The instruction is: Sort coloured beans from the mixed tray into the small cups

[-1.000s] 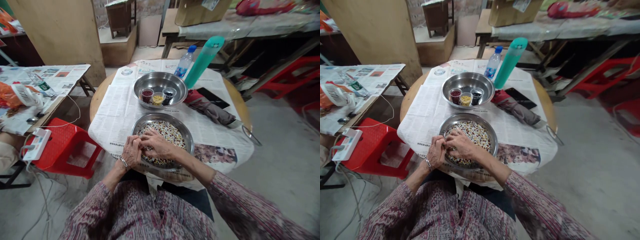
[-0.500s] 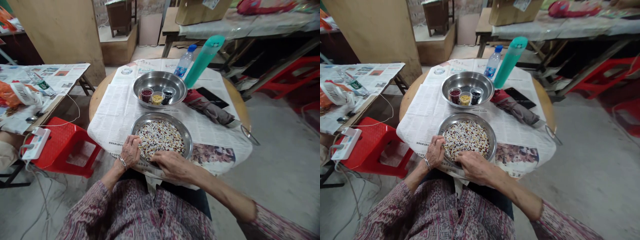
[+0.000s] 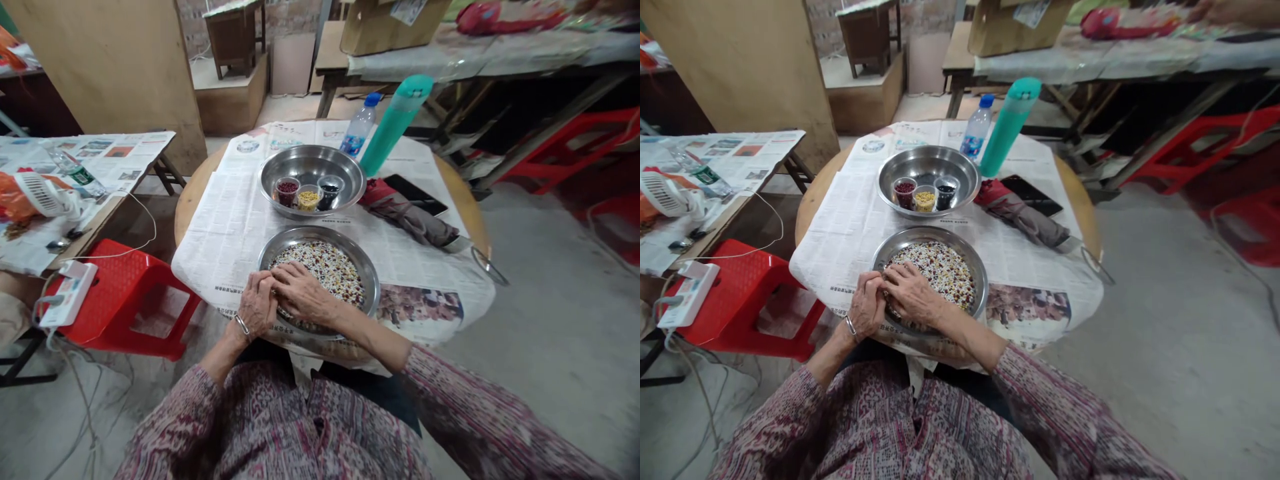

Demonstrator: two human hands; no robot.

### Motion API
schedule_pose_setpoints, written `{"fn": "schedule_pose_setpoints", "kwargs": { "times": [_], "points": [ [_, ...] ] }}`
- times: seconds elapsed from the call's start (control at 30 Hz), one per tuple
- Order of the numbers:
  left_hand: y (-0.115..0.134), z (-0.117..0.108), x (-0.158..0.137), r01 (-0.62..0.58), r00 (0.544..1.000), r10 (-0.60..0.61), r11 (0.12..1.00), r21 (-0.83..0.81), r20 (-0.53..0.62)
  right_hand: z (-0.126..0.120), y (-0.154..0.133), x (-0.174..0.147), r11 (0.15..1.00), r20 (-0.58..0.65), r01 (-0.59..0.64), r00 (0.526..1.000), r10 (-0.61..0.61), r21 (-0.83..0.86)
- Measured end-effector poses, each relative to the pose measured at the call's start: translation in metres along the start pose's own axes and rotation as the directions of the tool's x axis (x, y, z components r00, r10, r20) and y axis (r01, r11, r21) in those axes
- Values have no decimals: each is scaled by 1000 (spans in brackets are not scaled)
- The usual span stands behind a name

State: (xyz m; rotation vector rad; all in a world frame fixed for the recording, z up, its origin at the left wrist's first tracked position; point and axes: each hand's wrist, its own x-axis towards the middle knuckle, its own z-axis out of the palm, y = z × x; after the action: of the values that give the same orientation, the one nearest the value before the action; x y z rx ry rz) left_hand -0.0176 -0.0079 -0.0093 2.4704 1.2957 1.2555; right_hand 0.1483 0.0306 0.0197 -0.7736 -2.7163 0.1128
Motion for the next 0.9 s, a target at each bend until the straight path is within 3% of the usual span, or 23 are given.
{"fn": "schedule_pose_setpoints", "kwargs": {
  "times": [0.07,0.17,0.33,0.43,0.57,0.73,0.9],
  "points": [
    [0,-1,1,0,1000,0,1000,-4,12,-1,11,2,996,25,-52,998,54,-68],
    [1,-2,2,-2,1000,2,1000,-10,16,-10,35,-9,958,20,-222,973,229,-180],
    [1,-2,3,-17,1000,17,1000,-7,13,-19,65,-44,825,-147,-530,848,509,-198],
    [2,-3,4,-22,999,22,1000,3,23,-14,61,-49,797,-171,-587,808,564,-144],
    [2,-3,4,-26,999,25,1000,11,32,-6,27,-35,861,-56,-509,860,507,-21],
    [2,-3,4,-37,999,36,999,27,40,-6,-15,-27,938,72,-294,956,286,184],
    [1,-2,3,-30,999,29,999,16,41,-9,-13,-35,969,118,-113,989,89,219]
  ]
}}
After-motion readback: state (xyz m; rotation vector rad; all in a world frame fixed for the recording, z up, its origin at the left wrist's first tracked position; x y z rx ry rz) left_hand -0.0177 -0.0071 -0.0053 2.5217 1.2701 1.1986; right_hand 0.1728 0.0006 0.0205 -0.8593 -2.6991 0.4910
